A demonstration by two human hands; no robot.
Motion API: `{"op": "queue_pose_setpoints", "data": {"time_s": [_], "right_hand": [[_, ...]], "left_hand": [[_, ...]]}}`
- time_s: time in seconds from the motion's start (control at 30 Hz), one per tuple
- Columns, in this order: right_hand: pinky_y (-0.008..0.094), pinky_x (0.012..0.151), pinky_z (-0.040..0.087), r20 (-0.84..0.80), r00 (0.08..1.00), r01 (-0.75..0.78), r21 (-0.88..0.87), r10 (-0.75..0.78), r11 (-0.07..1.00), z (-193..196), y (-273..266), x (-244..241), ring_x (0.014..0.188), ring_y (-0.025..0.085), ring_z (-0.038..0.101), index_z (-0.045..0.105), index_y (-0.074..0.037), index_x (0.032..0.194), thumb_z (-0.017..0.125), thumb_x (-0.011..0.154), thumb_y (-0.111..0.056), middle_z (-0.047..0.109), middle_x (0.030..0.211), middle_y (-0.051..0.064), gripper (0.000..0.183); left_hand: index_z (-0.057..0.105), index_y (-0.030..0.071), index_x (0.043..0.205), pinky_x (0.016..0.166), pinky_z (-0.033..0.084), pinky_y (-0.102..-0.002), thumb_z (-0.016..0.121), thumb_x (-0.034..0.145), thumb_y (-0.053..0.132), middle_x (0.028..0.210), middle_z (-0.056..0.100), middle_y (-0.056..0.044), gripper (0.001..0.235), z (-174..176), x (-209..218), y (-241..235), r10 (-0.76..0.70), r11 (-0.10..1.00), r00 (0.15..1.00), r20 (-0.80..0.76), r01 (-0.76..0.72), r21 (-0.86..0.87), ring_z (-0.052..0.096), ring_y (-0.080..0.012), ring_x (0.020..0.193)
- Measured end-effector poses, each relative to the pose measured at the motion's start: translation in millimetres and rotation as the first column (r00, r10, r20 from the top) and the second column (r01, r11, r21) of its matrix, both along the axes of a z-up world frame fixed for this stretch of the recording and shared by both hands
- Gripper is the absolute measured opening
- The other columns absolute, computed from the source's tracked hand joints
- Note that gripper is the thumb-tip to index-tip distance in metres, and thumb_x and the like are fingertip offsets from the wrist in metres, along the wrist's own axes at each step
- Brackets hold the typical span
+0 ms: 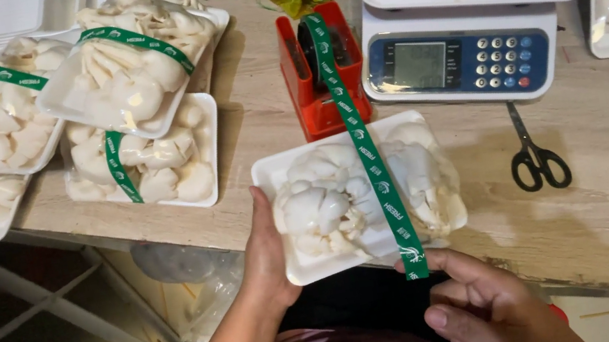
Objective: The person packages white mushrooms by placing them on foam trays, securing the trays with tape from a dispenser, and weighing them on a digital scale.
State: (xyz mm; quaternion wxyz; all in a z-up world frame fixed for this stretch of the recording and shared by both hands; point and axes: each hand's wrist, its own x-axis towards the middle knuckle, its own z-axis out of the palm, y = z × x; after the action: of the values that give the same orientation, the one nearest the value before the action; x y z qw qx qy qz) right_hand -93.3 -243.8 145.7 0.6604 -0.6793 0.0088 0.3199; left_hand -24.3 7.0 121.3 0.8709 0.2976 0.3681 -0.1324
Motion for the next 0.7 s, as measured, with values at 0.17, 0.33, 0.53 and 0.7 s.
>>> {"op": "queue_pose_setpoints", "data": {"time_s": [0.17, 0.33, 0.53, 0.7], "right_hand": [[0.027, 0.044, 0.028, -0.153, 0.985, 0.097, 0.075, -0.085, 0.992, -13, -7, -6, 0.046, 0.018, 0.043, 0.071, -0.009, 0.144, 0.074, 0.086, -0.009, 0.042, 0.056, 0.008, 0.058], [0.026, 0.053, 0.029, -0.172, 0.984, 0.04, 0.024, -0.035, 0.999, -40, -22, 3, 0.05, 0.014, 0.042, 0.074, -0.014, 0.143, 0.076, 0.089, 0.0, 0.047, 0.06, 0.007, 0.056], [0.027, 0.053, 0.033, -0.153, 0.987, 0.04, -0.021, -0.042, 0.999, -35, -21, 4, 0.051, 0.015, 0.047, 0.075, -0.013, 0.144, 0.077, 0.087, -0.005, 0.05, 0.058, 0.007, 0.057], [0.028, 0.052, 0.026, -0.146, 0.965, 0.198, -0.148, -0.219, 0.969, -14, -3, -5, 0.048, 0.018, 0.045, 0.085, -0.01, 0.135, 0.078, 0.084, 0.003, 0.049, 0.055, 0.01, 0.053]], "left_hand": [[0.059, 0.013, 0.146, 0.104, 0.05, -0.052, 0.03, 0.089, 0.071, 0.139, 0.066, -0.019, 0.087, 0, 2, 0, -0.011, 1.0, 1.0, 0.023, 0.011, -0.022, 0.063, -0.038, 0.123], [0.06, 0.009, 0.144, 0.104, 0.05, -0.051, 0.035, 0.095, 0.062, 0.137, 0.068, -0.02, 0.076, 10, 15, -1, 0.076, 0.997, 0.997, -0.022, -0.076, -0.011, 0.064, -0.0376, 0.123], [0.063, 0.01, 0.141, 0.104, 0.05, -0.05, 0.035, 0.094, 0.067, 0.135, 0.068, -0.02, 0.079, -1, 15, -1, 0.036, 0.997, 0.999, -0.036, -0.038, -0.073, 0.064, -0.0378, 0.121], [0.065, 0.01, 0.136, 0.097, 0.053, -0.049, 0.04, 0.095, 0.064, 0.126, 0.071, -0.018, 0.072, -6, 12, -3, 0.049, 0.998, 0.998, -0.042, -0.051, -0.038, 0.067, -0.0351, 0.113]]}}
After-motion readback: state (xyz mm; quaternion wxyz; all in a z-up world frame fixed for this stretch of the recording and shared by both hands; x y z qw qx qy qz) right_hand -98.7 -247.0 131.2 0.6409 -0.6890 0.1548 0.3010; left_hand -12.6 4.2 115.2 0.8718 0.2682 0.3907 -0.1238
